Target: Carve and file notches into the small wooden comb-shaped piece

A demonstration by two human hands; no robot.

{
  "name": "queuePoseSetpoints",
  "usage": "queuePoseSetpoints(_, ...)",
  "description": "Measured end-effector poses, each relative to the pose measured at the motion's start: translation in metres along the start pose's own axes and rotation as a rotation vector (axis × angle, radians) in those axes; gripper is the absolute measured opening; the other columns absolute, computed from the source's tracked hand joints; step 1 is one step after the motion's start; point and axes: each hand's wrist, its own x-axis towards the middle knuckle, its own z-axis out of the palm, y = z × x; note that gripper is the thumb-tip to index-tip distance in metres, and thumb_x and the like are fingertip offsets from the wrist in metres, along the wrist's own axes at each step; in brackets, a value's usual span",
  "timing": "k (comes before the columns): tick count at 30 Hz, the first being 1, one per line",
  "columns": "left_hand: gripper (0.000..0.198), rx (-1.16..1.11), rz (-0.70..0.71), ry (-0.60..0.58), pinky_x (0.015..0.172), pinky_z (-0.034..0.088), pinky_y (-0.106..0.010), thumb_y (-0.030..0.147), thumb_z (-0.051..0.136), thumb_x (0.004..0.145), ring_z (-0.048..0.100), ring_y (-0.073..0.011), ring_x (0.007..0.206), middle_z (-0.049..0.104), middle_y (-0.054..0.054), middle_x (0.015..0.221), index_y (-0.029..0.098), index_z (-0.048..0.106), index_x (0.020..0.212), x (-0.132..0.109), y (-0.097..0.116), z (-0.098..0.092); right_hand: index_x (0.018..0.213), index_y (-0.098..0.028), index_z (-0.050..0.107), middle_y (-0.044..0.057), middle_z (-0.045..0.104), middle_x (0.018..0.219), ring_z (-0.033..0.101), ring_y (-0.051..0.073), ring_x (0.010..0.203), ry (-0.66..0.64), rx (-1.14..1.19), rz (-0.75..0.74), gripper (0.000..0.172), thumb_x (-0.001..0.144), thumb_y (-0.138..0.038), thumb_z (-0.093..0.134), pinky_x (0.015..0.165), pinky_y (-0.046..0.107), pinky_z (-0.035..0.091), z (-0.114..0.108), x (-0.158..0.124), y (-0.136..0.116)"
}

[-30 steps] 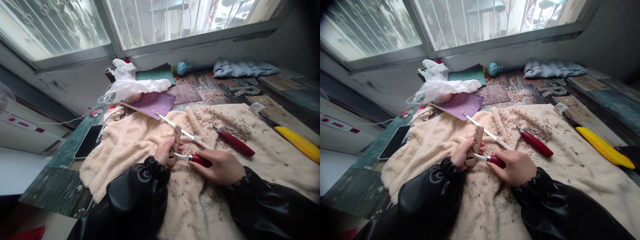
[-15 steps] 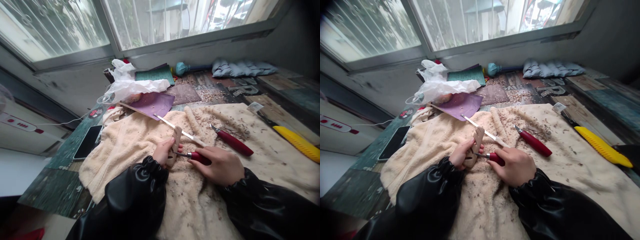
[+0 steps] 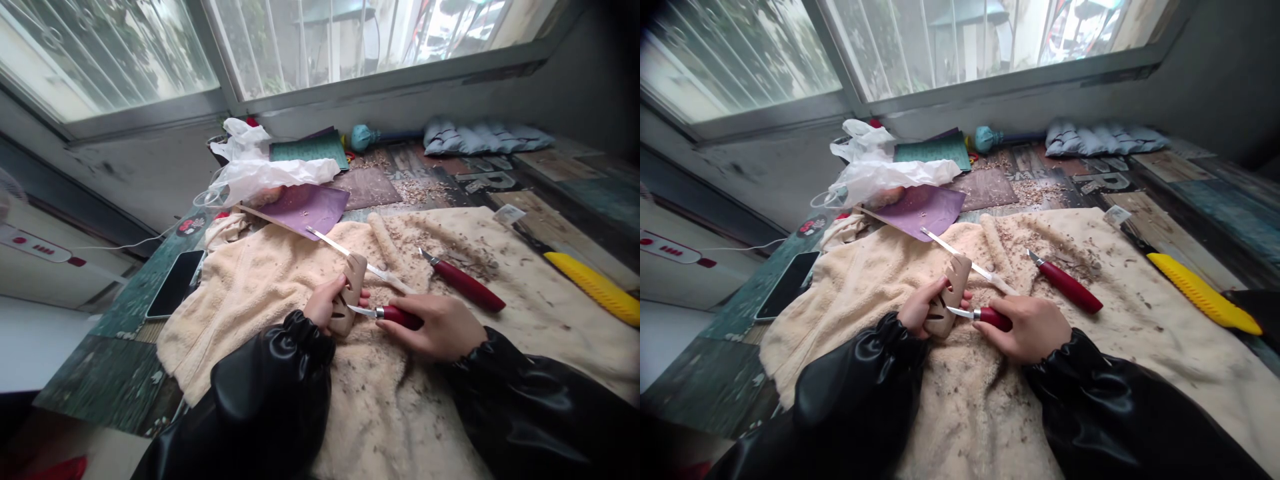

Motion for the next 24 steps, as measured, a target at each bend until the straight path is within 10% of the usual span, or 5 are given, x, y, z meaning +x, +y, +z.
queuePoseSetpoints(17, 0.027, -0.074, -0.077, 0.044, 0.056, 0.047, -0.025, 0.029, 0.037, 0.086, 0.061, -0.0148, 0.060, 0.067, -0.013, 0.083, 0.009, 0.056, 0.084, -0.002, 0.005, 0.004, 0.075, -0.019, 0.063, 0.002, 0.062, 0.061, 0.058, 0.014, 0.057, 0.237, -0.015, 0.094, 0.030, 0.078, -0.047, 0.050, 0.053, 0.024, 0.039, 0.002, -0.001, -0.007)
queuePoseSetpoints(24, 0.026, -0.024, 0.247, -0.006, 0.062, 0.045, -0.023, 0.033, 0.051, 0.076, 0.060, -0.0148, 0.074, 0.066, -0.008, 0.093, 0.013, 0.058, 0.092, -0.001, 0.000, 0.002, 0.080, -0.021, 0.047, -0.005, 0.050, 0.049, 0.045, 0.009, 0.039, 0.079, 0.370, 0.246, 0.028, 0.085, -0.046, 0.037, 0.042, 0.021, 0.036, -0.004, 0.002, -0.009)
